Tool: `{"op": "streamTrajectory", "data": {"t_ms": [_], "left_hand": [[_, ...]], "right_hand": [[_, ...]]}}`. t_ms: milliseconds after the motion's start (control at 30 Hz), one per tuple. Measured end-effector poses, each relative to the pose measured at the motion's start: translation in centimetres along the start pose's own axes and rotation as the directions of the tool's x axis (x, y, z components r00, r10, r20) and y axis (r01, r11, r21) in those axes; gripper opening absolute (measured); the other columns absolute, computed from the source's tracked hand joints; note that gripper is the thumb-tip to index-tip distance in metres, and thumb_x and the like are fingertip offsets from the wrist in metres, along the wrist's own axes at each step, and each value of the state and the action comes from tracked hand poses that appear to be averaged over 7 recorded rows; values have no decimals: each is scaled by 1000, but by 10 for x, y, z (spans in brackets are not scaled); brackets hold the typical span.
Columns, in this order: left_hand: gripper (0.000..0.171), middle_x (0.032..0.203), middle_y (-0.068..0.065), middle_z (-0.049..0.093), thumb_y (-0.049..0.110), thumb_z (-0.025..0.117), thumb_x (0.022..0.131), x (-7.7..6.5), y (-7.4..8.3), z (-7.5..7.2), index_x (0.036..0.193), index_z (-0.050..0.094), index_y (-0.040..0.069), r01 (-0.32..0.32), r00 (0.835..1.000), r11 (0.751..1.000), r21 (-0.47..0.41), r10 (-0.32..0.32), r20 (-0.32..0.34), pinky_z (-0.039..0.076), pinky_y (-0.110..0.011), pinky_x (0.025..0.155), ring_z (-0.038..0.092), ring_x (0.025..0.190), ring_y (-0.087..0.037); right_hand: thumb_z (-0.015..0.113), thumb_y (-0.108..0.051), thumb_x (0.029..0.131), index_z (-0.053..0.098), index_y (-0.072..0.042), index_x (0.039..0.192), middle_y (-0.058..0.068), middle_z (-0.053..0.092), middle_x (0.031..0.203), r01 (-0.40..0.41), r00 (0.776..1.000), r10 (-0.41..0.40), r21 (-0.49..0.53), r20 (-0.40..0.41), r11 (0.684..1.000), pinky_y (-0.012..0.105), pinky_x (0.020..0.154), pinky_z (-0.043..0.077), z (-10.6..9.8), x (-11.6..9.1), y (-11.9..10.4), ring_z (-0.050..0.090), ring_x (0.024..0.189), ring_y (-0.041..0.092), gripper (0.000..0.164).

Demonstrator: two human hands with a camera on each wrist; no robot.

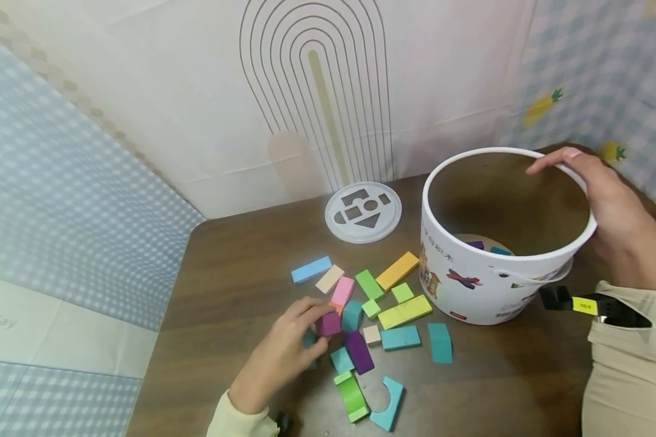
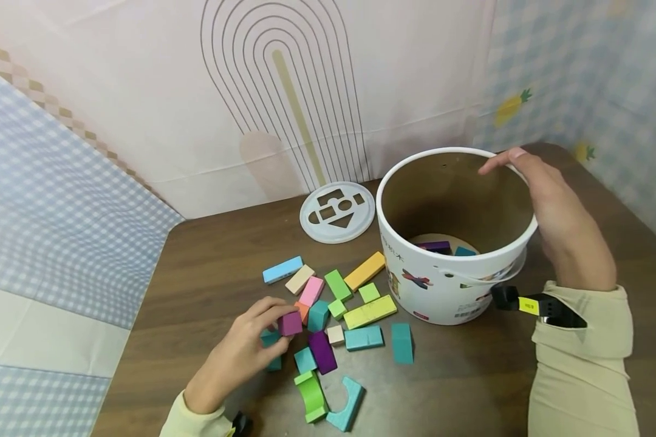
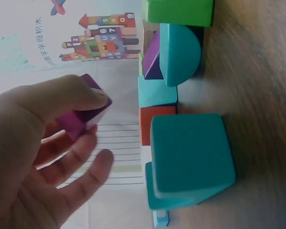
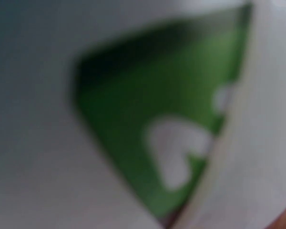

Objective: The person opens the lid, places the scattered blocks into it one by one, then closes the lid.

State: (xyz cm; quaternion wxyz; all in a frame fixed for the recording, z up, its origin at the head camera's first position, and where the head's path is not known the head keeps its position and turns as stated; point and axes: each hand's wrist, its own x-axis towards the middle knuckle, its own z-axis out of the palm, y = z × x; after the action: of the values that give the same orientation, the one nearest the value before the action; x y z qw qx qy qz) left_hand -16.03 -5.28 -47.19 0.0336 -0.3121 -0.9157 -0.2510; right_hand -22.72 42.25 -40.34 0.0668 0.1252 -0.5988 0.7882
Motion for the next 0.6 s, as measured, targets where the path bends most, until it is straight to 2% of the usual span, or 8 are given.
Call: {"op": "streamTrajectory", "data": {"t_ms": [200, 367, 500, 600], "left_hand": [[48, 127, -6, 69, 0, 87, 82, 1, 3, 2, 127, 72, 9, 14, 998, 998, -60, -17, -61, 62, -29, 82, 65, 105, -17], [48, 123, -6, 71, 0, 87, 83, 5, 9, -4, 127, 72, 7, -37, 994, 993, -109, 26, -103, 61, -25, 78, 63, 102, -16], [47, 119, -4, 69, 4, 87, 84, 11, 16, -14, 129, 71, 8, -95, 988, 987, -130, 77, -131, 62, -28, 76, 62, 99, -14], [51, 121, -2, 67, 9, 86, 88, 20, 23, -23, 136, 67, 10, -132, 985, 978, -161, 111, -135, 62, -29, 77, 62, 98, -12]], "right_hand": [[38, -21, 116, 74, -1, 114, 1, 67, 126, 16, 1000, -15, -57, 12, 998, 23, 72, 58, 3, -1, -2, 69, 96, 14, 41], [39, -22, 116, 74, -2, 113, 2, 68, 122, 22, 1000, -22, -79, 1, 997, 23, 71, 57, 6, -2, -4, 69, 94, 14, 40], [39, -23, 116, 75, -3, 112, 1, 66, 123, 11, 1000, -12, -100, -16, 995, 22, 72, 55, 8, -2, -5, 67, 95, 14, 41], [39, -24, 116, 75, -5, 113, 1, 64, 125, 11, 1000, -14, -134, -25, 991, 22, 74, 53, 9, -4, -7, 63, 100, 14, 41]]}}
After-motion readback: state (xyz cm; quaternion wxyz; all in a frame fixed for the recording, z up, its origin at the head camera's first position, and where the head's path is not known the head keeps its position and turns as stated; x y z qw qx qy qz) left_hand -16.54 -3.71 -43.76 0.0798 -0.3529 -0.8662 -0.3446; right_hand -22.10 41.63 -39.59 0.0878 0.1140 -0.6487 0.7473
